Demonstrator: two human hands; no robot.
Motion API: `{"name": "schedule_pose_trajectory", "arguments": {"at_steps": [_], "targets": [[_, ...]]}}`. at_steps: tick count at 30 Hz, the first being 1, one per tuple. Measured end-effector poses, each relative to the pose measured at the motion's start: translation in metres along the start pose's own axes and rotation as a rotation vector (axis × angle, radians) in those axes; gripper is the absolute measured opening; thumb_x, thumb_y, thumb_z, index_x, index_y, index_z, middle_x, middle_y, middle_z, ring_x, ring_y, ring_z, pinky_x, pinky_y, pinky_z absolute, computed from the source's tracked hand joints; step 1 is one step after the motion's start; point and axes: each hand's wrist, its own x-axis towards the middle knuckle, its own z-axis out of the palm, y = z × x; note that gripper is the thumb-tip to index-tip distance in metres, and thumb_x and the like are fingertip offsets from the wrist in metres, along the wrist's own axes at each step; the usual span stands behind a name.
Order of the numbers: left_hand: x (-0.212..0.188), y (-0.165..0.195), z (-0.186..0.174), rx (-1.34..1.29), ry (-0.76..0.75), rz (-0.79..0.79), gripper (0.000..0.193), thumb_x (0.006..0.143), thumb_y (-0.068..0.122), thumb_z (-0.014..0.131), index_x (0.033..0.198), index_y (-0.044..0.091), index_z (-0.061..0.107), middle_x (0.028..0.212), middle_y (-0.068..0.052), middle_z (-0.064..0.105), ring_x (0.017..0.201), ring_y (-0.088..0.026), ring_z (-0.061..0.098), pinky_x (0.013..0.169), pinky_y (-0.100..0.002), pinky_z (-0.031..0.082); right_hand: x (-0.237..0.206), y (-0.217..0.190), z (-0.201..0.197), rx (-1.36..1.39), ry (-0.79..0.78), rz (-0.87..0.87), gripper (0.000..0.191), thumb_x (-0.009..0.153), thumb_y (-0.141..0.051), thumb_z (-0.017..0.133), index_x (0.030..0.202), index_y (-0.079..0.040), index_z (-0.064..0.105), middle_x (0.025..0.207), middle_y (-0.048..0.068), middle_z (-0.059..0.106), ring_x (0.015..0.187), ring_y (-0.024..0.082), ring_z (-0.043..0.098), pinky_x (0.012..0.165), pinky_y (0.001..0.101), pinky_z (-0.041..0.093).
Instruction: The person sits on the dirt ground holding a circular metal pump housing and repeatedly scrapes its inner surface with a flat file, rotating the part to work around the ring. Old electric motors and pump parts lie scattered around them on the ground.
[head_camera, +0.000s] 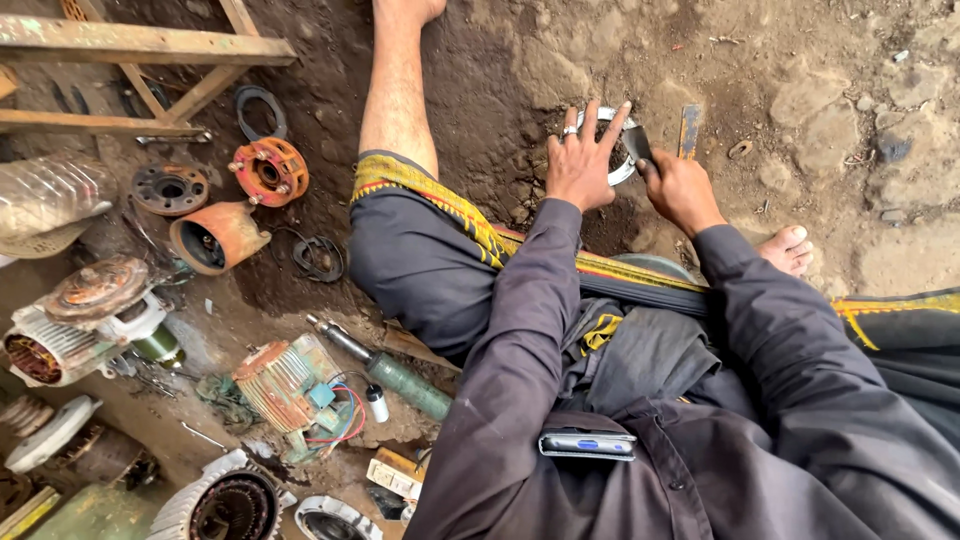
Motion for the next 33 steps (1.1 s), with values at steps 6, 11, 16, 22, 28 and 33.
{"name": "schedule_pose_trajectory", "arguments": {"at_steps": [6,11,16,22,28,33], "targets": [[0.001,0.0,0.0,0.051,0.077,0.046,0.135,0.056,0.015,0.08,0.162,0.038,0.0,0.166,-0.022,0.028,0.144,-0.046,0.04,0.091,-0.05,0.048,0.022,0.001,-0.02,-0.278,-0.227,-0.089,0.034,0.108,-0.04,0.055,0.105,-0.011,0.072,0.078,0.021,0.07,0.072,0.043,0.069,0.065,0.054,0.055],[0.0,0.001,-0.004,0.026,0.036,0.045,0.133,0.058,0.022,0.083,0.158,0.038,-0.003,0.164,-0.023,0.027,0.144,-0.047,0.039,0.094,-0.054,0.047,0.031,-0.001,-0.029,-0.369,-0.322,-0.111,0.034,0.109,-0.04,0.051,0.107,-0.014,0.072,0.07,0.018,0.069,0.063,0.036,0.07,0.058,0.0489,0.056],[0.001,0.002,-0.006,0.087,0.035,0.075,0.136,0.06,0.022,0.085,0.159,0.037,-0.007,0.163,-0.026,0.029,0.141,-0.047,0.041,0.096,-0.052,0.047,0.036,-0.001,-0.031,-0.434,-0.275,-0.219,0.03,0.106,-0.041,0.053,0.104,-0.018,0.074,0.067,0.015,0.068,0.061,0.033,0.07,0.056,0.0455,0.055],[-0.002,0.005,-0.009,0.116,0.065,0.078,0.14,0.058,0.022,0.088,0.16,0.038,-0.006,0.164,-0.019,0.033,0.145,-0.043,0.041,0.092,-0.051,0.047,0.043,-0.002,-0.034,-0.551,-0.318,-0.283,0.028,0.105,-0.042,0.056,0.104,-0.019,0.073,0.067,0.014,0.069,0.059,0.033,0.069,0.052,0.0449,0.055],[-0.003,0.004,-0.011,0.124,0.09,0.106,0.14,0.057,0.019,0.088,0.16,0.039,-0.006,0.164,-0.018,0.031,0.147,-0.043,0.037,0.095,-0.054,0.046,0.046,0.012,-0.027,-0.63,-0.364,-0.365,0.021,0.103,-0.026,0.055,0.114,-0.023,0.072,0.067,0.012,0.069,0.055,0.027,0.07,0.05,0.0398,0.055],[-0.003,0.006,-0.013,0.142,0.024,0.116,0.139,0.058,0.021,0.089,0.159,0.041,-0.005,0.165,-0.018,0.028,0.149,-0.043,0.035,0.096,-0.055,0.046,0.06,0.017,-0.021,-0.72,-0.484,-0.433,0.026,0.1,-0.02,0.053,0.119,-0.024,0.07,0.07,0.012,0.072,0.056,0.026,0.071,0.049,0.0393,0.057]]}}
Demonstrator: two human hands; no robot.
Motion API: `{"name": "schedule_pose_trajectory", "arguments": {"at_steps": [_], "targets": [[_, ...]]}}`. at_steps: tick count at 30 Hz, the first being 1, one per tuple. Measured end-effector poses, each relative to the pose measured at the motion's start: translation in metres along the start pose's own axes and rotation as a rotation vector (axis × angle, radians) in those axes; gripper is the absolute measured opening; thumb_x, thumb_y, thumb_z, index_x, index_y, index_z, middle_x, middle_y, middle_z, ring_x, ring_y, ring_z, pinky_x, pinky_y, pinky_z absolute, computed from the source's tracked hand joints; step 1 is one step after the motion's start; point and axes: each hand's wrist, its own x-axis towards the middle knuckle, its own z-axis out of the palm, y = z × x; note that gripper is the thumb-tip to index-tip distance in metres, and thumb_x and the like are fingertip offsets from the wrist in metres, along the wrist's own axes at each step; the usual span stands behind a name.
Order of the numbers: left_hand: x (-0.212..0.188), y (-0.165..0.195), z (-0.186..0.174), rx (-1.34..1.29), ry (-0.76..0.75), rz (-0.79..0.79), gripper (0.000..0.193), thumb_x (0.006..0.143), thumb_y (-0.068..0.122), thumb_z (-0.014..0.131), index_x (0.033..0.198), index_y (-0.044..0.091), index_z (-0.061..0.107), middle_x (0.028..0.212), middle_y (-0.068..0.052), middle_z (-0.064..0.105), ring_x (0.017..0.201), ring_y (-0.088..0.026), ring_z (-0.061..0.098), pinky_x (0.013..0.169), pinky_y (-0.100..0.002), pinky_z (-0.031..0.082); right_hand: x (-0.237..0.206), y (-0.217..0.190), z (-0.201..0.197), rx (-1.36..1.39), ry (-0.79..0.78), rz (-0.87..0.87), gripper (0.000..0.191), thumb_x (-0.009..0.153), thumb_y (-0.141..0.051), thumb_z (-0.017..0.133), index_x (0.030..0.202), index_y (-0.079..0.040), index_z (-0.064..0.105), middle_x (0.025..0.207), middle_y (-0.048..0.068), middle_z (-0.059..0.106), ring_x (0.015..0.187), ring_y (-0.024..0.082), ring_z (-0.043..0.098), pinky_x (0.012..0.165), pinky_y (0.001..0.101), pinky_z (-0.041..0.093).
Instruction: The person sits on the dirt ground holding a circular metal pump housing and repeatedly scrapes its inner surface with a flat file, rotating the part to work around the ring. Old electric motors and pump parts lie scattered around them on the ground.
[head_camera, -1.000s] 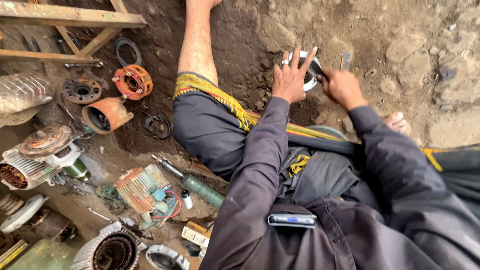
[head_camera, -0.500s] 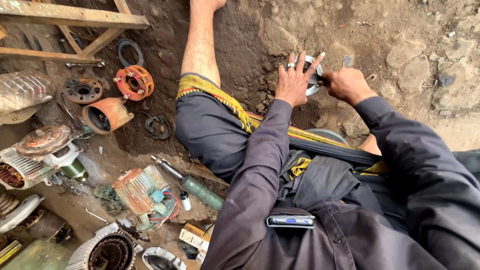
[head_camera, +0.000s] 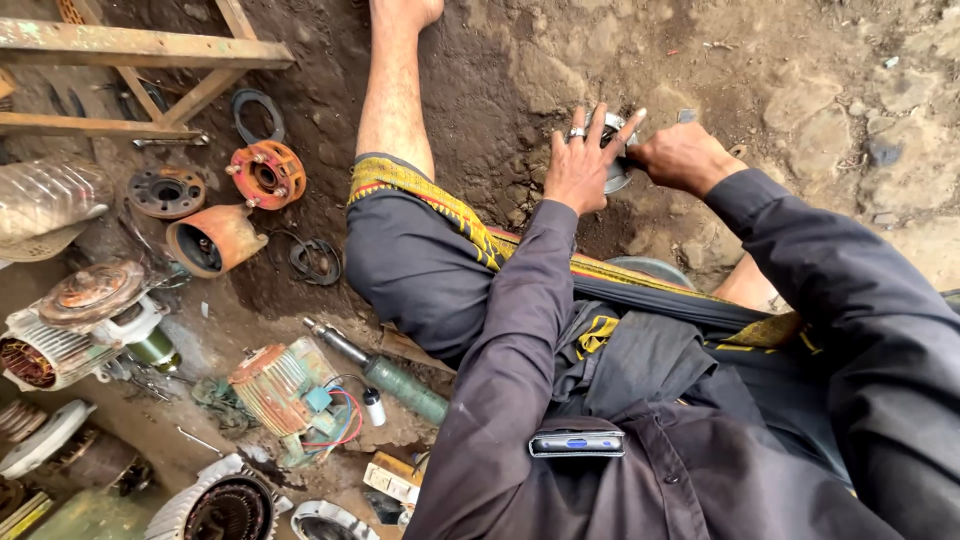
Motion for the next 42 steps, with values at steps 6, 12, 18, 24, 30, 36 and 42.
{"name": "schedule_pose_trajectory", "arguments": {"at_steps": [6,12,18,24,30,36,42], "targets": [[0.002,-0.002,-0.005,-0.082,0.01,-0.027,0.139,0.059,0.032,0.092,0.157,0.042,-0.006,0.162,-0.022,0.028,0.146,-0.045,0.035,0.102,-0.06,0.044,0.018,-0.01,-0.019,-0.068,0.014,-0.159,0.026,0.107,-0.019,0.047,0.121,-0.018,0.069,0.079,0.009,0.073,0.063,0.023,0.073,0.054,0.0342,0.059],[0.001,0.005,0.003,-0.148,0.008,-0.124,0.14,0.055,0.037,0.092,0.159,0.036,-0.002,0.162,-0.023,0.031,0.145,-0.048,0.038,0.1,-0.058,0.045,-0.011,0.015,-0.035,0.157,0.102,0.213,0.022,0.101,-0.025,0.057,0.105,-0.02,0.079,0.08,0.013,0.075,0.067,0.033,0.07,0.053,0.047,0.057],[0.011,0.024,0.016,-0.182,0.033,-0.227,0.125,0.058,0.031,0.091,0.159,0.013,0.02,0.16,-0.023,0.034,0.145,-0.047,0.037,0.104,-0.057,0.045,-0.057,-0.034,0.005,0.914,0.567,0.785,0.04,0.104,-0.037,0.064,0.087,-0.002,0.07,0.07,0.021,0.065,0.064,0.041,0.068,0.063,0.0511,0.053],[0.012,0.045,0.012,-0.114,0.06,-0.252,0.102,0.074,0.046,0.08,0.153,-0.001,0.034,0.158,-0.024,0.035,0.145,-0.047,0.035,0.099,-0.057,0.045,-0.051,-0.088,0.002,0.604,0.612,0.761,0.032,0.103,-0.032,0.065,0.088,-0.003,0.069,0.075,0.026,0.067,0.073,0.048,0.067,0.068,0.058,0.053],[0.012,0.054,0.023,0.187,0.204,-0.237,0.066,0.096,0.033,0.06,0.153,0.004,0.045,0.159,-0.021,0.042,0.144,-0.04,0.042,0.094,-0.049,0.049,-0.036,-0.085,0.009,0.533,0.501,0.768,0.025,0.096,-0.029,0.065,0.098,-0.005,0.068,0.079,0.026,0.069,0.075,0.047,0.069,0.067,0.0567,0.054],[0.022,0.019,-0.074,0.261,0.366,-0.358,0.059,0.094,0.025,0.045,0.148,0.002,0.047,0.156,-0.021,0.044,0.144,-0.033,0.045,0.103,-0.05,0.049,-0.037,-0.063,0.024,0.645,0.472,0.708,0.039,0.101,-0.039,0.058,0.12,-0.008,0.072,0.11,0.027,0.072,0.102,0.047,0.068,0.085,0.0576,0.052],[0.002,-0.217,-0.256,-0.344,1.077,-0.485,0.08,0.082,0.012,0.051,0.156,-0.009,0.029,0.166,-0.025,0.03,0.158,-0.034,0.025,0.131,-0.04,0.025,-0.012,-0.069,0.005,0.436,0.387,0.693,0.05,0.105,-0.049,0.06,0.103,-0.002,0.075,0.091,0.034,0.073,0.088,0.052,0.07,0.084,0.0606,0.056]]}}
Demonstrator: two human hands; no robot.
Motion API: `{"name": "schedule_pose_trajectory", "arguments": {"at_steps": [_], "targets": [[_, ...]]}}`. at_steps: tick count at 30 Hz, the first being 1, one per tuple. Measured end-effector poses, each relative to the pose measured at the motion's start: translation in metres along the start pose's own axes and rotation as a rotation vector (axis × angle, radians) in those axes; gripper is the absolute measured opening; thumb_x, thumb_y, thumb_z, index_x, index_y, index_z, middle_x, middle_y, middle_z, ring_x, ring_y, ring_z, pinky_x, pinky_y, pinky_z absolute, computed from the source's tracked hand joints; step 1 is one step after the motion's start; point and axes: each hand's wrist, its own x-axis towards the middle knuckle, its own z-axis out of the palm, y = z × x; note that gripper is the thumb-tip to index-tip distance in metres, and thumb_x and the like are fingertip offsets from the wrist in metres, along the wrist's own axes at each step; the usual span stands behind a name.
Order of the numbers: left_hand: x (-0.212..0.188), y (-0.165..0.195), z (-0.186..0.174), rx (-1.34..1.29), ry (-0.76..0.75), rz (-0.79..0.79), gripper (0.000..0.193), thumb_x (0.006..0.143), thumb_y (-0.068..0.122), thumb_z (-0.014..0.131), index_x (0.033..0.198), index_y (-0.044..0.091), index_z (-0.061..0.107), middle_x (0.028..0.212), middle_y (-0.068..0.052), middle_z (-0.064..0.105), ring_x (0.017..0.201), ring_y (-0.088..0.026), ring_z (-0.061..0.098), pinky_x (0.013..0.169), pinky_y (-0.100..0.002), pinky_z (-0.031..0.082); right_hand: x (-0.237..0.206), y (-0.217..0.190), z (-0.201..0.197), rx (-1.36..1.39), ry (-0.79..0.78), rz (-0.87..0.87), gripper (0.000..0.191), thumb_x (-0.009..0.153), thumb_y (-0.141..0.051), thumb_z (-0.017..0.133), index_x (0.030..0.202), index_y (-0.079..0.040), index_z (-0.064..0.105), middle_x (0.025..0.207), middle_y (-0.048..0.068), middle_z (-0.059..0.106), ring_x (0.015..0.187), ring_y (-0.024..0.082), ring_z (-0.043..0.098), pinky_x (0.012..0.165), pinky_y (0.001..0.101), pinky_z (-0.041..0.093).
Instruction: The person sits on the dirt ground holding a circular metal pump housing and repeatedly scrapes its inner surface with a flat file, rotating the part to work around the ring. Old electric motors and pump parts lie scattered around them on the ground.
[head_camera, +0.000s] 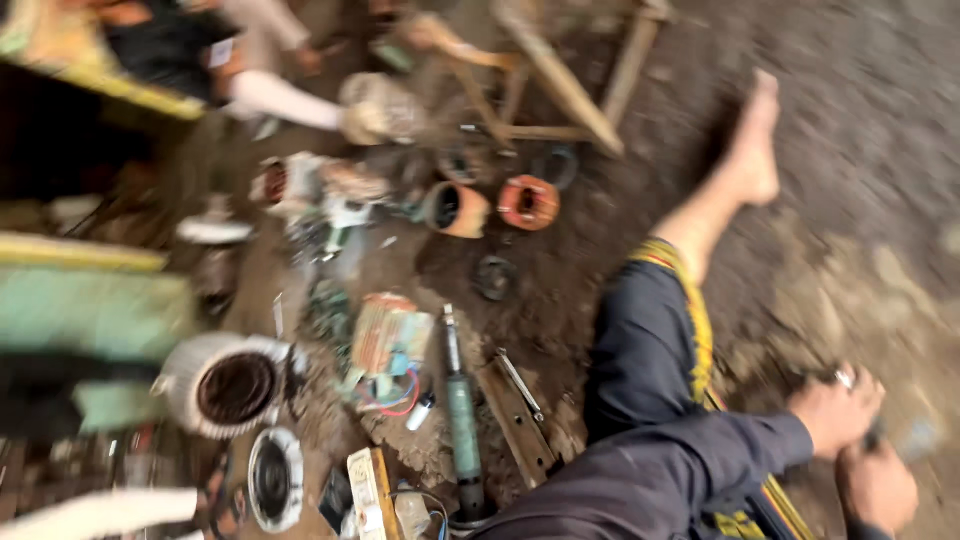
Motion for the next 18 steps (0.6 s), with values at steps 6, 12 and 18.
{"name": "schedule_pose_trajectory", "arguments": {"at_steps": [6,12,18], "targets": [[-0.003,0.019,-0.035,0.11,-0.135,-0.189,0.098,0.074,0.003,0.066,0.164,0.001,0.025,0.166,-0.019,0.035,0.154,-0.031,0.033,0.127,-0.035,0.029,-0.012,-0.019,0.019,-0.122,0.193,-0.074,0.045,0.103,-0.043,0.055,0.091,-0.003,0.072,0.083,0.027,0.073,0.077,0.044,0.072,0.075,0.0524,0.058],[0.002,0.012,-0.035,-0.126,-0.159,-0.337,0.07,0.096,0.019,0.05,0.162,0.003,0.031,0.167,-0.018,0.036,0.152,-0.031,0.036,0.127,-0.04,0.024,-0.003,-0.005,0.035,-0.322,0.243,-0.269,0.043,0.108,-0.035,0.052,0.08,-0.006,0.068,0.076,0.017,0.067,0.066,0.032,0.069,0.065,0.0454,0.055],[-0.002,0.011,-0.027,-0.213,-0.127,-0.394,0.064,0.1,0.024,0.043,0.159,0.003,0.035,0.163,-0.019,0.039,0.15,-0.03,0.039,0.126,-0.04,0.028,0.014,-0.02,0.036,-0.238,0.23,-0.2,0.041,0.105,-0.034,0.055,0.081,-0.005,0.072,0.072,0.018,0.066,0.063,0.033,0.069,0.064,0.0467,0.055]]}}
